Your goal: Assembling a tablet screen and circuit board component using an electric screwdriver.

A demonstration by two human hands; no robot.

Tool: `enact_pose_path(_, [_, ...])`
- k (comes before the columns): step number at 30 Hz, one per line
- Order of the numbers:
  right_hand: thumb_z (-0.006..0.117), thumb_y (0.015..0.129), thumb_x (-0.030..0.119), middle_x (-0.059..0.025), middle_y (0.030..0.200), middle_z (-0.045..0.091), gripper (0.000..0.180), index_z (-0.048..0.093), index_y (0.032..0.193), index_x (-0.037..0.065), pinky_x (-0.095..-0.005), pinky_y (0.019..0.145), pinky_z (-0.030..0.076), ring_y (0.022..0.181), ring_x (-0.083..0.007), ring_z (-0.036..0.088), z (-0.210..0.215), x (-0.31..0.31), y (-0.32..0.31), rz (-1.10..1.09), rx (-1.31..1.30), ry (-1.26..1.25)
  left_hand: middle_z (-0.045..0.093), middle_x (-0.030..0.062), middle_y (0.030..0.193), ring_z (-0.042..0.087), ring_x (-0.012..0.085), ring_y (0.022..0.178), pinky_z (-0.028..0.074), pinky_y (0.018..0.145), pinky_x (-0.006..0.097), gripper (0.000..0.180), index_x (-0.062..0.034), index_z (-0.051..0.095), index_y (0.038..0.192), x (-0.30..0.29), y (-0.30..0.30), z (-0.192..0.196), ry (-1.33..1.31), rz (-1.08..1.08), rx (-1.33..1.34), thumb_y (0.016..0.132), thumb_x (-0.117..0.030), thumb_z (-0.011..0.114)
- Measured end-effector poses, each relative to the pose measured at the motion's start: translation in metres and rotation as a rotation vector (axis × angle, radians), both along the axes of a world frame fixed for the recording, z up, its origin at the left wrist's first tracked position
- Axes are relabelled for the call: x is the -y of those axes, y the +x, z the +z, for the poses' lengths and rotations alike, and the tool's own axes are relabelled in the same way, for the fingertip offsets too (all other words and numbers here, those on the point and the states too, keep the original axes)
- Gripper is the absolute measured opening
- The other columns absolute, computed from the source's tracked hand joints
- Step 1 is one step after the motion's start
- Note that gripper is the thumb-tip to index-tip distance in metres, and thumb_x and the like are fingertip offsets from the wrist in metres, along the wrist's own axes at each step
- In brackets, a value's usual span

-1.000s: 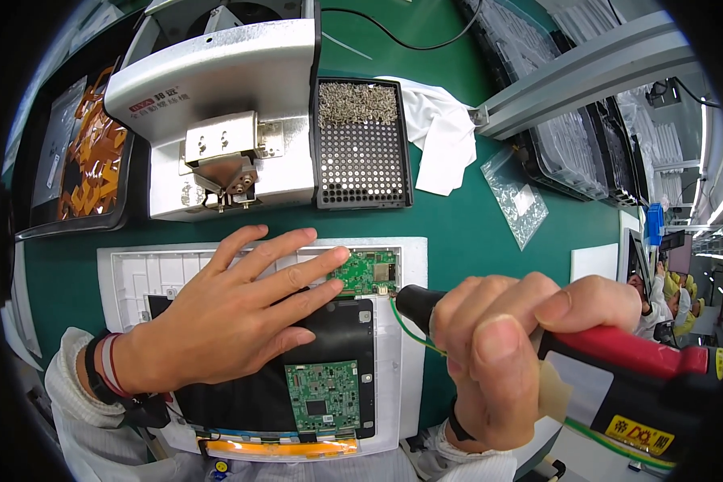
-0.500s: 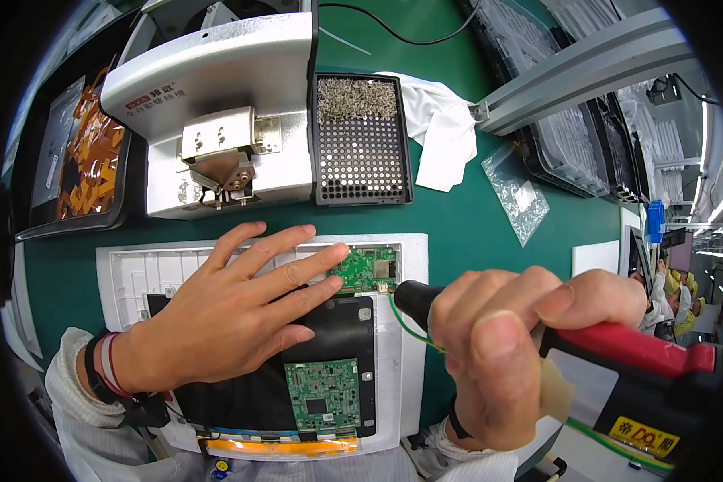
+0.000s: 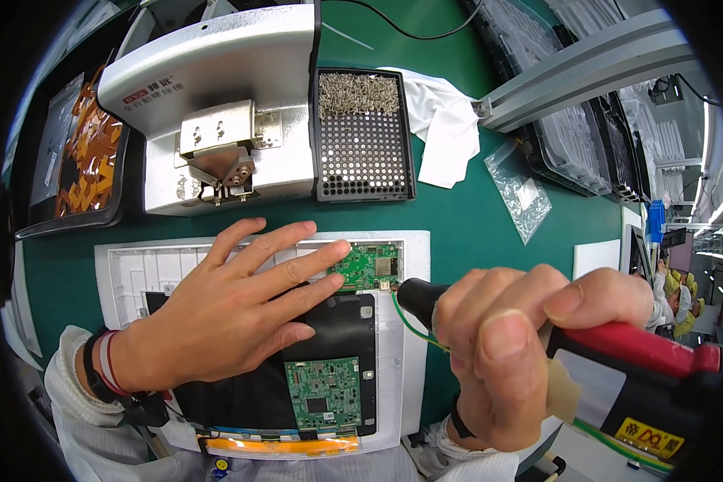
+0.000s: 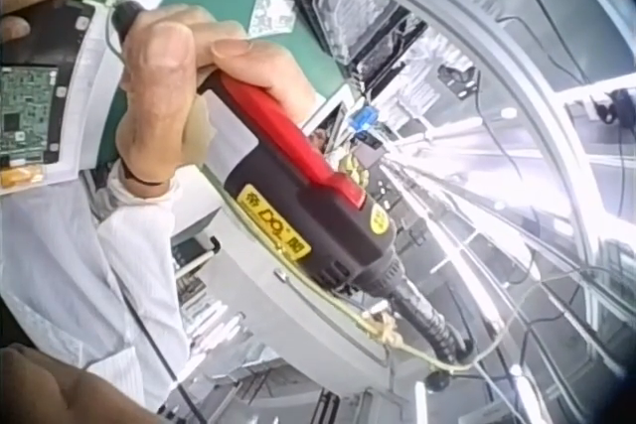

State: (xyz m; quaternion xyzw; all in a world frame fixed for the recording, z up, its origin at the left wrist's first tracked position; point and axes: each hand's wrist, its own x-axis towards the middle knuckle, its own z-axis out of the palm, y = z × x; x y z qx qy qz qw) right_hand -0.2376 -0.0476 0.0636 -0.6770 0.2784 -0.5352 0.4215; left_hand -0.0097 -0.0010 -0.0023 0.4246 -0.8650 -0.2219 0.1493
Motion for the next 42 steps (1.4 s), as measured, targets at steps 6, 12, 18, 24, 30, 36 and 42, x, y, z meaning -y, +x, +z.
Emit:
enact_pose_path(6, [0.050, 0.096, 0.000, -0.0031, 0.067, 0.042, 0.022, 0.035, 0.111, 0.006, -0.0296, 0.049, 0.042, 0.047, -0.0108, 0.042, 0.001, -0.001, 0.002, 0.004, 0.008, 0.009, 0.045, 0.0049, 0.160, 0.040, 0.0309, 0.146, 0.030, 0.118, 0.055, 0.051, -0.0110, 0.061, 0.140, 0.000, 0.000, 0.000, 0.001, 0.003, 0.005, 0.095, -0.032, 0.070])
enact_pose_path(12, [0.051, 0.096, -0.001, -0.0031, 0.066, 0.042, 0.022, 0.035, 0.110, 0.006, -0.0291, 0.048, 0.042, 0.047, -0.0107, 0.042, 0.001, 0.000, 0.002, -0.027, 0.012, -0.003, 0.044, 0.0047, 0.161, 0.040, 0.0309, 0.146, 0.031, 0.118, 0.055, 0.052, -0.0112, 0.061, 0.140, 0.000, -0.001, 0.000, -0.002, 0.001, 0.006, 0.094, -0.032, 0.071])
enact_pose_path(18, [0.051, 0.096, -0.001, -0.0032, 0.066, 0.042, 0.022, 0.035, 0.110, 0.005, -0.0296, 0.048, 0.042, 0.047, -0.0108, 0.043, 0.000, 0.000, 0.002, -0.015, 0.019, -0.007, 0.044, 0.0048, 0.161, 0.040, 0.0311, 0.146, 0.031, 0.118, 0.055, 0.052, -0.0107, 0.061, 0.140, 0.000, 0.000, 0.000, 0.005, 0.001, 0.002, 0.093, -0.031, 0.071])
enact_pose_path(24, [0.050, 0.097, -0.001, -0.0033, 0.066, 0.043, 0.022, 0.035, 0.111, 0.005, -0.0302, 0.048, 0.042, 0.047, -0.0113, 0.043, 0.000, -0.001, 0.002, -0.004, 0.017, -0.009, 0.044, 0.0047, 0.161, 0.039, 0.0313, 0.146, 0.030, 0.118, 0.055, 0.052, -0.0106, 0.061, 0.140, 0.001, -0.001, 0.001, 0.009, -0.003, 0.005, 0.093, -0.031, 0.072])
enact_pose_path(30, [0.050, 0.097, -0.001, -0.0033, 0.067, 0.043, 0.023, 0.035, 0.114, 0.006, -0.0295, 0.050, 0.043, 0.048, -0.0115, 0.044, 0.003, -0.002, -0.005, 0.031, 0.042, -0.006, 0.045, 0.0064, 0.160, 0.040, 0.0316, 0.146, 0.031, 0.117, 0.055, 0.052, -0.0092, 0.061, 0.138, 0.000, 0.000, 0.002, 0.001, -0.002, -0.010, 0.093, -0.031, 0.073])
enact_pose_path(36, [0.053, 0.097, 0.000, -0.0022, 0.071, 0.048, 0.027, 0.034, 0.113, 0.010, -0.0242, 0.049, 0.045, 0.049, -0.0105, 0.048, 0.020, -0.014, -0.015, 0.177, 0.215, -0.075, 0.057, 0.0098, 0.142, 0.050, 0.0308, 0.135, 0.035, 0.109, 0.052, 0.043, -0.0073, 0.068, 0.122, 0.000, 0.000, 0.012, -0.052, 0.018, -0.209, 0.089, -0.034, 0.077])
enact_pose_path(42, [0.056, 0.103, 0.009, -0.0007, 0.073, 0.050, 0.020, 0.048, 0.121, 0.012, -0.0284, 0.053, 0.047, 0.056, -0.0121, 0.050, 0.046, -0.029, -0.017, 0.422, 0.197, 0.023, 0.066, 0.0039, 0.117, 0.057, 0.0257, 0.125, 0.035, 0.106, 0.048, 0.032, -0.0091, 0.070, 0.101, -0.005, -0.012, 0.022, -0.028, 0.009, -0.384, 0.084, -0.033, 0.083])
